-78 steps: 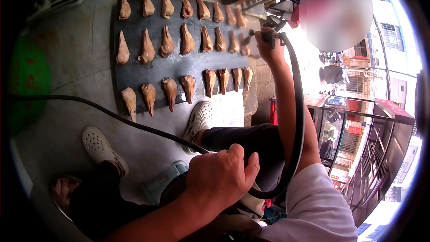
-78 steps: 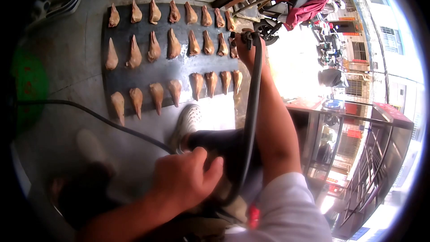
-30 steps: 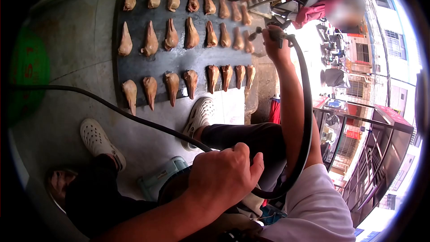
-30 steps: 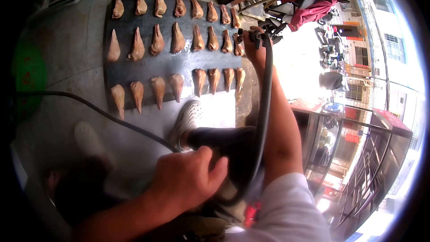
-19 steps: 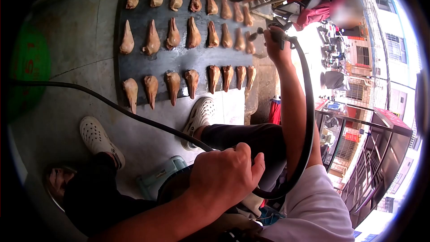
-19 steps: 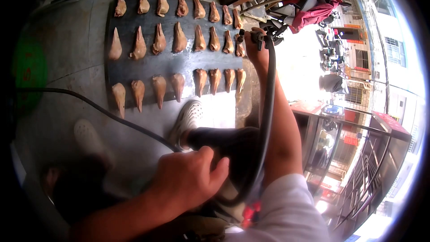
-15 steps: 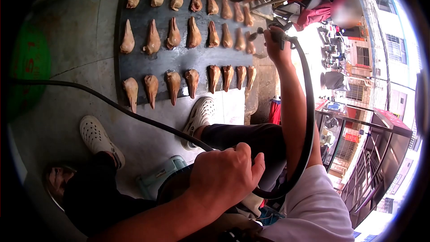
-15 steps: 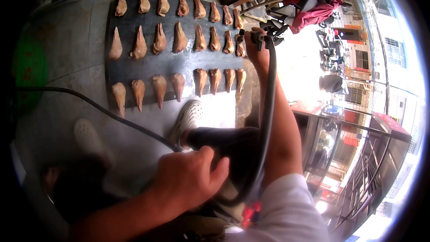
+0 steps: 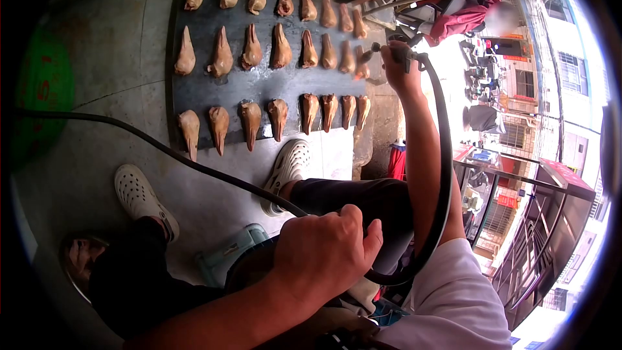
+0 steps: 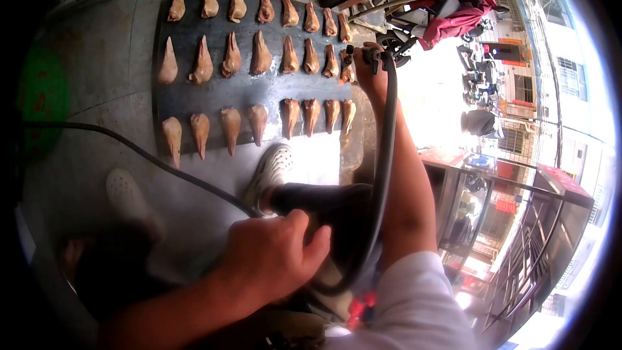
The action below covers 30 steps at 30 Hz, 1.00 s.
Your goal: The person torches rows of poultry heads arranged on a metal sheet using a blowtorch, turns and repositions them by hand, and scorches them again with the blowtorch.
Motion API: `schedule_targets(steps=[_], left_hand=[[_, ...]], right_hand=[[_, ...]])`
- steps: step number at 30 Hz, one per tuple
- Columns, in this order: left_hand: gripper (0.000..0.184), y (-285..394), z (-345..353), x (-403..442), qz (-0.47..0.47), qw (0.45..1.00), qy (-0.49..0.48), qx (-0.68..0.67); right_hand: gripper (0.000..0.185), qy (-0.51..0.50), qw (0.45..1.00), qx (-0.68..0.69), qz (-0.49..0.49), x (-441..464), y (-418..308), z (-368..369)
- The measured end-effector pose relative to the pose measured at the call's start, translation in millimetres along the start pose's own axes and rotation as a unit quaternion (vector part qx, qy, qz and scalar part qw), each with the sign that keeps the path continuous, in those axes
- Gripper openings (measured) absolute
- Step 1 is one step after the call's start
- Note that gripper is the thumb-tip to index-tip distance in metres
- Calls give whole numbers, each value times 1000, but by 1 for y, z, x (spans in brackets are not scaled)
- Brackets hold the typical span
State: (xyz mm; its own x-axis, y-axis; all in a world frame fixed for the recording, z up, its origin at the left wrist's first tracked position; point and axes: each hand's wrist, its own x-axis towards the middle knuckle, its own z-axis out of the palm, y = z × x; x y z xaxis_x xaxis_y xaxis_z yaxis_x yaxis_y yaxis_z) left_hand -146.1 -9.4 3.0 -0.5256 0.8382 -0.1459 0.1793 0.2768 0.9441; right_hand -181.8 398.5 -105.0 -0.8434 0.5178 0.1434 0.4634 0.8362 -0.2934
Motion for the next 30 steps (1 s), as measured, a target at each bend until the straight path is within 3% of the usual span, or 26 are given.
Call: schedule_targets(steps=[7, 13, 17, 20, 26, 29, 30], left_hand=[[38, 2, -2, 1, -9, 1000, -5, -7], [39, 1, 0, 0, 4, 1000, 13, -9], [38, 7, 3, 0, 6, 1000, 28, 2], [39, 12, 9, -1, 16, 999, 34, 11], [39, 19, 28, -5, 9, 997, 40, 69], [40, 20, 37, -6, -12, 994, 19, 109], [41, 19, 42, -7, -21, 993, 11, 117]], right_hand=[[37, -34, 999, -23, 22, -3, -9, -7], [33, -7, 999, 38, 34, -5, -13, -7], [37, -25, 999, -4, 32, -6, -9, -10], [37, 3, 1000, 4, 2, 0, 13, -4], [35, -15, 999, 15, 40, -13, -9, -21], [29, 102, 992, 79, 8, -25, 4, -13], [32, 111, 993, 28, 5, -27, 9, -12]])
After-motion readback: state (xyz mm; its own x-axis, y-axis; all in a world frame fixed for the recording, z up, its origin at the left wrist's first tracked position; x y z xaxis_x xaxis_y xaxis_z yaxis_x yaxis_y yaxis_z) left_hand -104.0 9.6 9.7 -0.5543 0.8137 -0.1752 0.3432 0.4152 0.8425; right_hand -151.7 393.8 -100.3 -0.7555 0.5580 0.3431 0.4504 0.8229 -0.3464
